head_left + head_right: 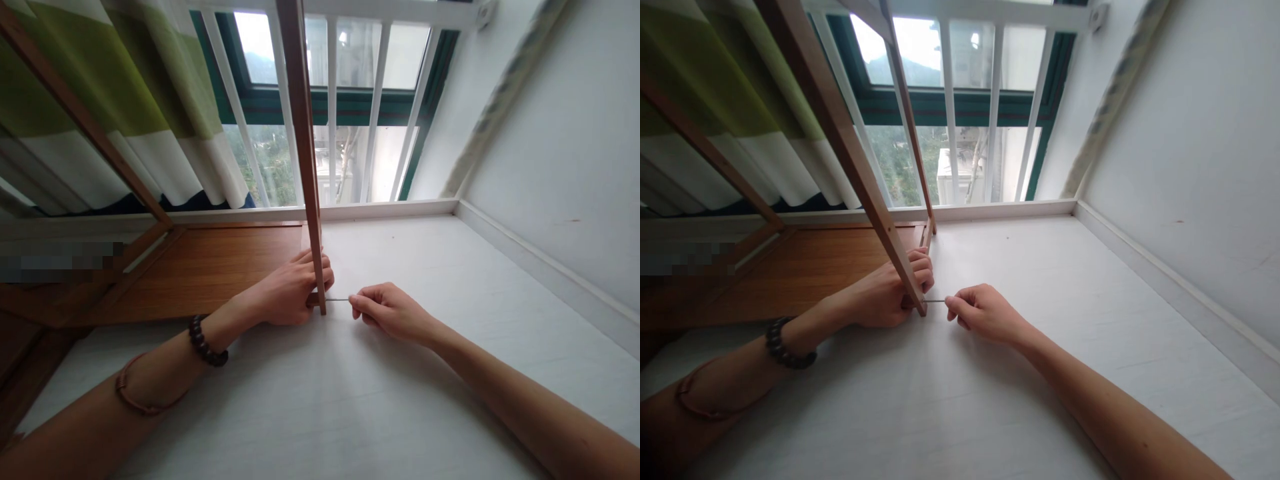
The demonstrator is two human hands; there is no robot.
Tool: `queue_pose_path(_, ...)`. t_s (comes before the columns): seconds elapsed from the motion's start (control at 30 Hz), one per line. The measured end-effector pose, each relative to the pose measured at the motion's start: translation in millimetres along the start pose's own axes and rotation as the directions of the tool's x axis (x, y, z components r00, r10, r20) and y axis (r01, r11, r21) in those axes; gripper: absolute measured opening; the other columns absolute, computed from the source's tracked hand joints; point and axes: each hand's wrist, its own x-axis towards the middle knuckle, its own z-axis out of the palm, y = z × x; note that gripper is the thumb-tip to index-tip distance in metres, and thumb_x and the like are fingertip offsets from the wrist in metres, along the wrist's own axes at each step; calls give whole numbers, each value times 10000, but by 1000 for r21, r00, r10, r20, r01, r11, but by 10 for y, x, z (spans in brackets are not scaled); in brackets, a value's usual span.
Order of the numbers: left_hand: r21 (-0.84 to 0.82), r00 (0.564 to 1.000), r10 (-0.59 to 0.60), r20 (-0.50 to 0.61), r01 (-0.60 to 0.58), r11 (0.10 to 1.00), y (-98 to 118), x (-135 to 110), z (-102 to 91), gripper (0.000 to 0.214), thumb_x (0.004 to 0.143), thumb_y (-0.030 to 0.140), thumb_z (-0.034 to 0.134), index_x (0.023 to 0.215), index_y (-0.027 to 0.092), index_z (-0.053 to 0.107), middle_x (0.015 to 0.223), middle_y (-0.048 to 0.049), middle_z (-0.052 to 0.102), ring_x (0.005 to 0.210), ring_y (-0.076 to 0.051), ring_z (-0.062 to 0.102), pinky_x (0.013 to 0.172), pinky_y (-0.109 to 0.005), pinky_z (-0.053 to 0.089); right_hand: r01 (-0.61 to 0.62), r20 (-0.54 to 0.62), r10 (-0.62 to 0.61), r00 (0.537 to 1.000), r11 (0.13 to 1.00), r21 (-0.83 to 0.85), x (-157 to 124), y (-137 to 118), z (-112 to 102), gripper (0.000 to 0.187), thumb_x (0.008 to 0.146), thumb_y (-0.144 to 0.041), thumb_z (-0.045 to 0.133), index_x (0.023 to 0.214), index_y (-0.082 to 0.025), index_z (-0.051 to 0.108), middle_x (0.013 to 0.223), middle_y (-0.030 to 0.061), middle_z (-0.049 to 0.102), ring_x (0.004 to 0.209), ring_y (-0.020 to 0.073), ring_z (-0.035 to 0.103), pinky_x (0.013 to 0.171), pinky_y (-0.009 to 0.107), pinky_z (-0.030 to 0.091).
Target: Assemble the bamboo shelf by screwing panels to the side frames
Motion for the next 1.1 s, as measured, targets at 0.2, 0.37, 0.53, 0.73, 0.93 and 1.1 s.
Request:
queue_pose_path(0.2,-14,1000,-3,4,3,1000,-6,-9,3,198,593,55,518,720,191,452,823,-26,488,893,-197,464,937,-377,379,236,-106,-247,963,965,-113,18,95,9,199,833,-337,554,919,-168,614,588,-39,535,500,70,445,481,190,366)
queue_pose_path(0.37,-11,1000,1,-7,-1,1000,-4,-12,5,201,592,55,515,732,190,461,829,-31,492,887,-197,461,920,-375,391,406,5,-412,911,896,-179,14,168,-118,253,778,-274,651,1011,-187,606,843,25,681,670,97,592,564,188,459)
queue_pose_path(0.53,-15,1000,16,-12,-16,1000,-11,-9,9,214,588,52,518,740,191,460,836,-34,500,888,-203,463,922,-378,389,474,-40,-520,853,805,-356,-10,152,-101,223,864,-290,549,1027,-174,648,822,49,709,676,120,632,656,235,474)
queue_pose_path(0.73,-24,1000,12,-11,-13,1000,-8,-10,13,221,575,41,505,728,191,449,825,-23,488,895,-194,464,942,-377,375,-5,-81,22,997,978,207,57,37,17,389,869,-479,474,791,-134,636,566,2,630,376,51,476,395,177,348)
queue_pose_path(0.93,-29,1000,18,0,-18,999,27,-19,13,225,568,49,505,734,189,446,847,-25,492,894,-188,465,957,-377,371,-309,194,250,949,865,394,69,-53,-36,398,848,-496,500,771,-119,601,465,-55,494,328,12,361,348,143,234)
queue_pose_path(1.1,-19,999,33,-34,-33,999,24,-17,14,204,582,61,516,729,187,450,854,-32,508,919,-190,484,996,-379,355,-100,-57,117,992,966,240,99,80,-49,397,876,-514,416,720,-166,524,486,-48,517,326,52,413,336,173,271)
